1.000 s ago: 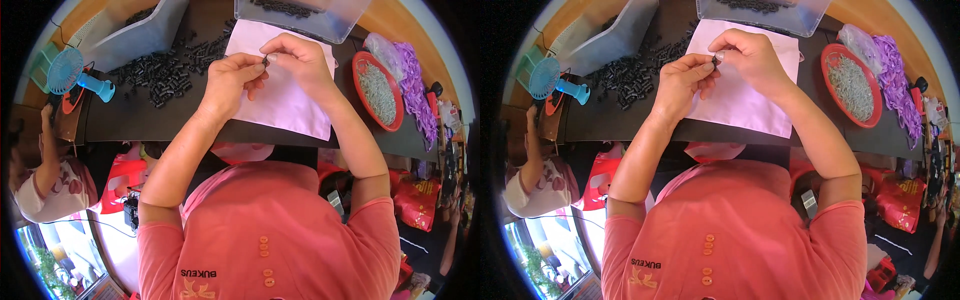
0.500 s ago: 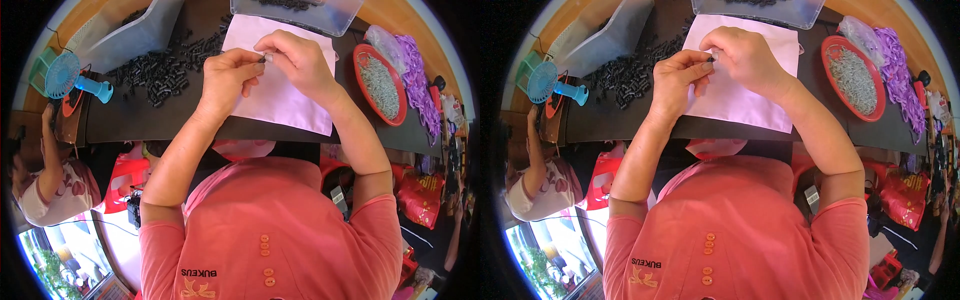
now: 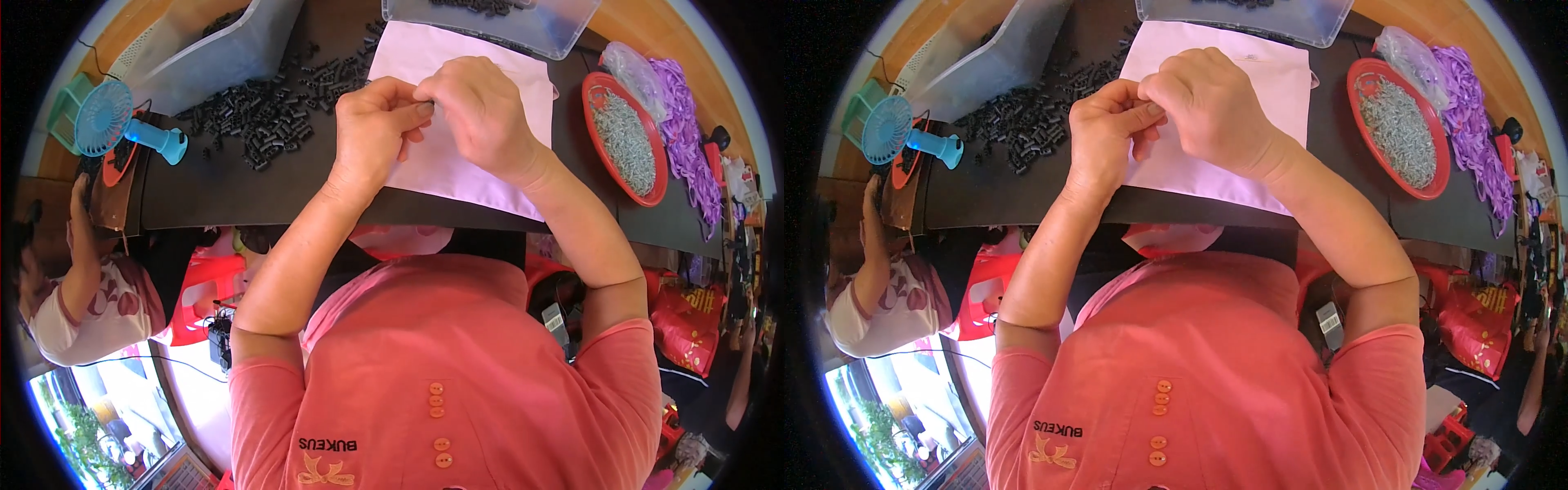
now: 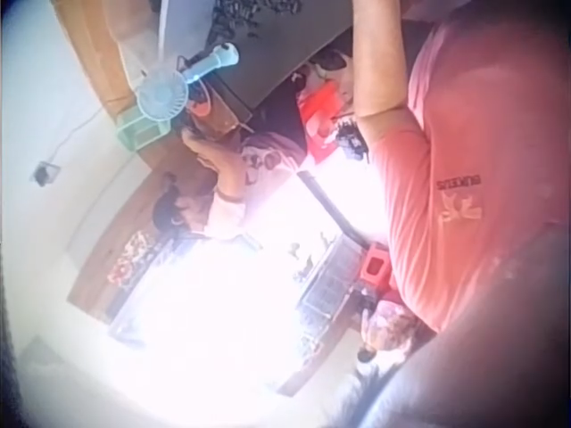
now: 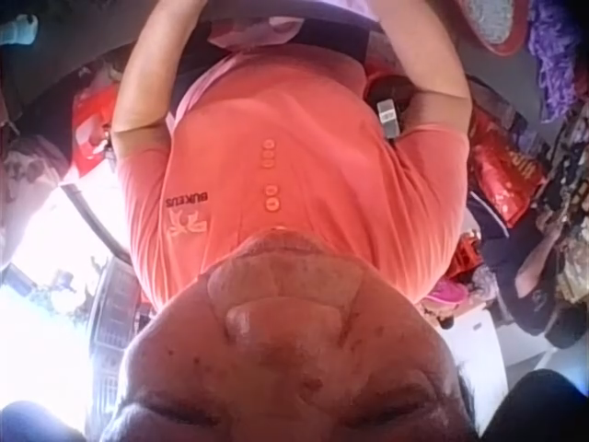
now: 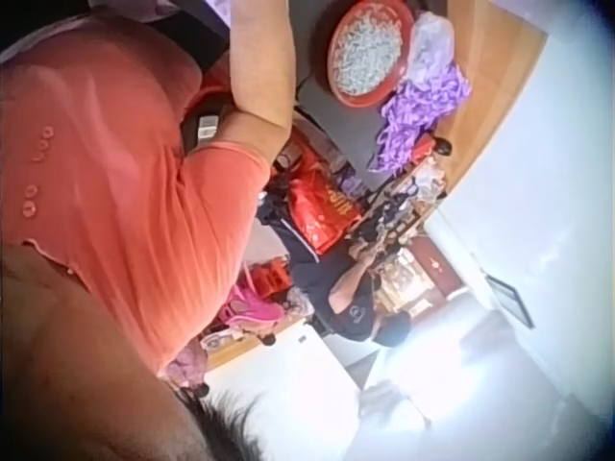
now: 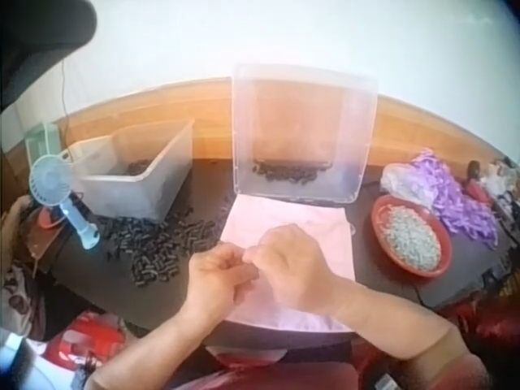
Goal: The person assembles plastic buckle components by hand by repeatedly picking up plastic pieces and inserting small metal pins into them over a cloth.
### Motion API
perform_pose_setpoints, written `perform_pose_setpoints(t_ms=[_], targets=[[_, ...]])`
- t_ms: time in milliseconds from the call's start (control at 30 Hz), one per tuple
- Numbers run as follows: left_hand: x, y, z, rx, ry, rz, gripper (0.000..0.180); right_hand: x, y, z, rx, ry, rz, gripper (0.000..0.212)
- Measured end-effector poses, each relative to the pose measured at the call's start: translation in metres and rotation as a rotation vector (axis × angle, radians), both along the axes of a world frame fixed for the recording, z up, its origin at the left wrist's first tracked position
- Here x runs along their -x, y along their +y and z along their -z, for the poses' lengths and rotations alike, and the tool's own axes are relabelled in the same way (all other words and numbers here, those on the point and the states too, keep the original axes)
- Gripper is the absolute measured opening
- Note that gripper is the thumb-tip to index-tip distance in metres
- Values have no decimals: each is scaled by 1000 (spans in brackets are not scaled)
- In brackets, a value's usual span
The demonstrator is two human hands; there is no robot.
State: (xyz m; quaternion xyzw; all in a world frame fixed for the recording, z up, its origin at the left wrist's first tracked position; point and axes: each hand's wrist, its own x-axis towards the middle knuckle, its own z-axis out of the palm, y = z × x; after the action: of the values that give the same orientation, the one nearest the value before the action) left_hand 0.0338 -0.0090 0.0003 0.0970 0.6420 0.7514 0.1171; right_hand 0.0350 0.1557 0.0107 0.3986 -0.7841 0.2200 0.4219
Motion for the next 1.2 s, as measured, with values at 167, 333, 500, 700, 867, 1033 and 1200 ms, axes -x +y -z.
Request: perform_pose_setpoints(t_ms=[167,333,500,700,867,1033,1200], targets=[[1,2,0,35,7,1,11,0,4,-2,155,-153,-22,20],[4,0,2,-87,-34,33,11,-6,6,-7,262,-391,-20,23],[4,0,1,-101,-53,23,9,-1,0,-5,75,-60,8,18],[2,-1,-1,-31,-37,0,5,2,-4,3,42,64,-2,19],[1,0,2,5,100,-66,4,0,-3,0,99,-154,-37,20],[0,-2,-1,22,42,-31,7,-1,-3,-3,163,-252,-92,28],[9,1,2,-170,-55,-35,8,-11,4,-36,88,13,49,36]])
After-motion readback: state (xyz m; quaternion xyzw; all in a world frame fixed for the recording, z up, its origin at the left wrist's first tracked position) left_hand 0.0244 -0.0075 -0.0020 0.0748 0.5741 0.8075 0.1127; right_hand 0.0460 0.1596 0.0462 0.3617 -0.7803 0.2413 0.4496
